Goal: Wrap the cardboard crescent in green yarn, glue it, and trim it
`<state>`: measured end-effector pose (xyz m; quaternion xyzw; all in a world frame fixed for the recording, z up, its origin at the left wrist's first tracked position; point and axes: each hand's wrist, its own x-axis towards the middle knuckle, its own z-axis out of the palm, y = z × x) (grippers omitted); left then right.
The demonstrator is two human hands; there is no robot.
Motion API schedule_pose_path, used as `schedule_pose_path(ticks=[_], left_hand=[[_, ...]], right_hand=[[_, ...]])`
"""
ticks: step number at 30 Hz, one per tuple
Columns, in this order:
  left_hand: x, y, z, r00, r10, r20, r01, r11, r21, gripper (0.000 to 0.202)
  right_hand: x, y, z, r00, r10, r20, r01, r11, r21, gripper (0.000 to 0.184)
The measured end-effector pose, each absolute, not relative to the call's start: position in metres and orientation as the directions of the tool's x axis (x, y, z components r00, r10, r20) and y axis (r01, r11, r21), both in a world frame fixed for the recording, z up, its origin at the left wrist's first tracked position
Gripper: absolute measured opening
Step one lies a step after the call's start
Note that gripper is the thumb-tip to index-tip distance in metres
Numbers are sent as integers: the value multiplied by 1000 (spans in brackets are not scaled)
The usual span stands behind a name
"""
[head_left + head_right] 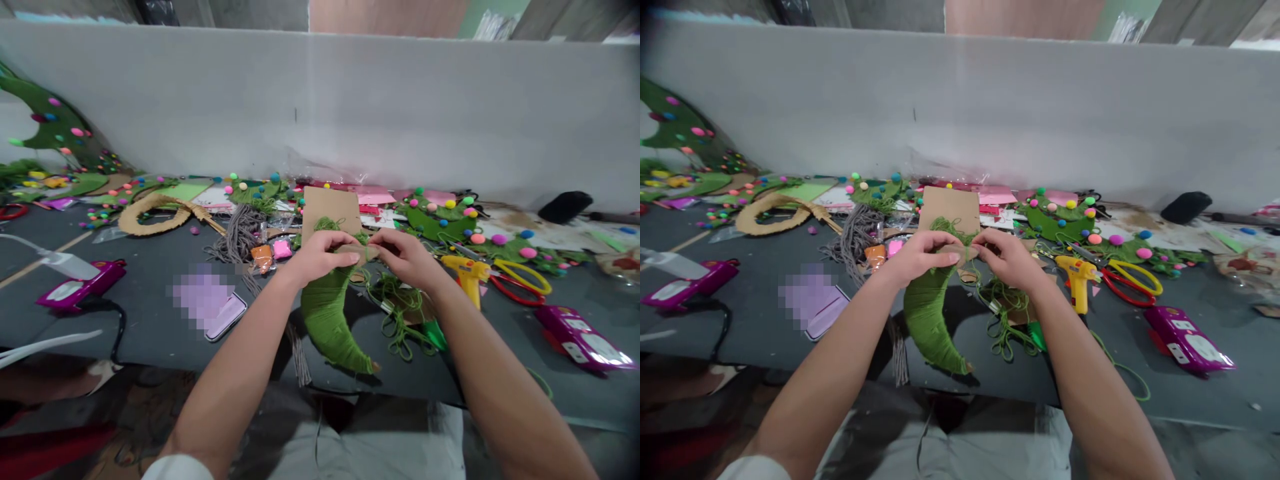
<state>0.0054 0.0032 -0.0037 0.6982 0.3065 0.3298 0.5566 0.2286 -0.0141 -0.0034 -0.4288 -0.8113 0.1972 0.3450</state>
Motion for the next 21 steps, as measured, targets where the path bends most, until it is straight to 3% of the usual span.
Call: schedule_pose_path(ticks=[6, 11, 14, 17, 21], left_hand=[[8, 7, -7, 416, 895, 158, 7, -177, 984, 29], [8, 16, -16, 364, 906, 215, 183, -296, 938, 23], [9, 16, -19, 392, 904, 173, 298, -303, 905, 24], [9, 12, -18, 511, 857, 70, 304, -256, 917, 28], [7, 7, -12, 627, 776, 63, 272, -294, 916, 33]], right_hand=[[217, -19, -7, -444, 830, 338, 545, 549, -634, 18], [209, -29, -4, -523, 794, 309, 619, 603, -502, 15], [209, -35, 3, -600, 734, 318, 637, 679, -364, 12], [214, -35, 8, -596, 706, 383, 653, 703, -280, 14], [221, -28, 7, -534, 724, 437, 602, 688, -406, 13]])
